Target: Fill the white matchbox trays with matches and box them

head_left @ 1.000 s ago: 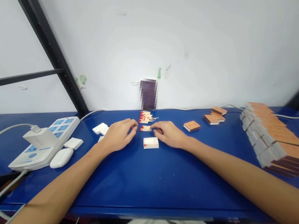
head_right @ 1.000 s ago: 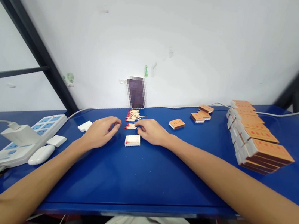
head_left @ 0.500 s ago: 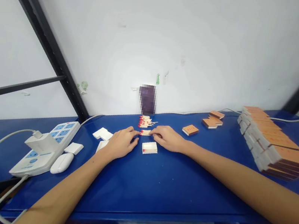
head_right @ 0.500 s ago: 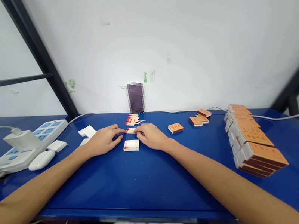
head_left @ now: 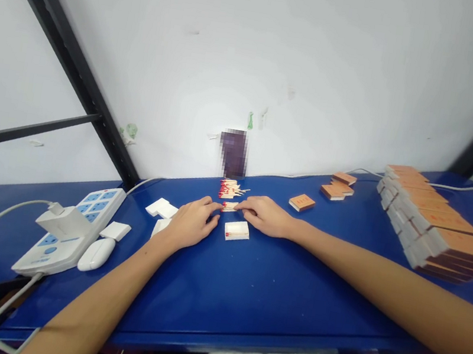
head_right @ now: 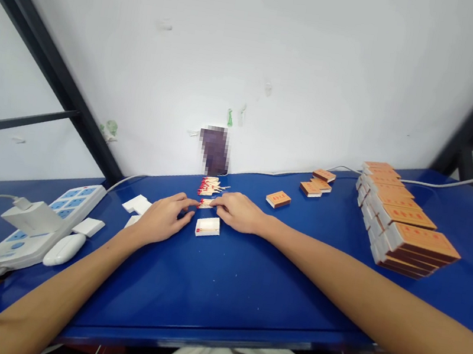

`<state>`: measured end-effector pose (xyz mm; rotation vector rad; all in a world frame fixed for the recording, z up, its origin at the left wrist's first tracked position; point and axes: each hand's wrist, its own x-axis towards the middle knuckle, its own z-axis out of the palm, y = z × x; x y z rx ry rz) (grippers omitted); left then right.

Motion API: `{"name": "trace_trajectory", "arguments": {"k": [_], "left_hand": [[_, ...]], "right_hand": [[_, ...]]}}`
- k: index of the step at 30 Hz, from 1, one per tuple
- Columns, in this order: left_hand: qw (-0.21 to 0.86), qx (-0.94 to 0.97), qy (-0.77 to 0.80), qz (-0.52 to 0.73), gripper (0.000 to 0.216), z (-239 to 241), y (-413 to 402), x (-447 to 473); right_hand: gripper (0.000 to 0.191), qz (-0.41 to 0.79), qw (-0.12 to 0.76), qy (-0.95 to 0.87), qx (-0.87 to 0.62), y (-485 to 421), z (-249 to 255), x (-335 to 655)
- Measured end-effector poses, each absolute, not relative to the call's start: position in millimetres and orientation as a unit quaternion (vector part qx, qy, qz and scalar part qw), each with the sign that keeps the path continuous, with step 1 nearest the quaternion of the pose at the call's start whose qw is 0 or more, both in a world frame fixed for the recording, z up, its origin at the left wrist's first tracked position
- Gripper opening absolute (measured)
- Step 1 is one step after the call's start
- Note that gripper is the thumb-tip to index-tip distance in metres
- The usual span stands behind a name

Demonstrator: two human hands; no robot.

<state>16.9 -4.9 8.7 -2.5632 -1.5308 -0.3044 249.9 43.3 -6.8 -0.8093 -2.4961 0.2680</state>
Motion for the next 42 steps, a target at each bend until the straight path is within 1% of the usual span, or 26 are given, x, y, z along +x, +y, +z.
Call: {"name": "trace_trajectory", "arguments": {"k": [8,17,20,24,28,42], "left_hand": [[0.063,-0.853,-0.507,-0.104,0.034,8.9,-4.1,17.5],[0.020,-0.854,-0.505,-0.125,0.029,7.8,-3.2,17.6],[0.025,-0.847,-0.516,-0.129,0.032,7.4,-3.3,17.5],[0.039,-0.843,-0.523,-0.123,0.037,6.3,-3.3,16.5],[0.042,-0.845,-0.521,-0.115,0.038,6.1,-3.5,16.3],[0.036,-0.848,-0.516,-0.115,0.037,6.1,-2.9,16.4]], "right_hand": [[0.035,0.077,0.232,-0.921,-0.302,45.9,-8.4,250.2],[0.035,0.103,0.251,-0.916,-0.296,45.3,-8.9,250.0],[0.039,0.104,0.261,-0.909,-0.307,46.3,-10.6,249.7],[0.041,0.088,0.238,-0.913,-0.318,47.1,-11.3,249.8],[0.039,0.083,0.224,-0.917,-0.321,46.6,-10.1,250.1],[0.037,0.082,0.231,-0.918,-0.312,46.6,-10.2,249.6]]}}
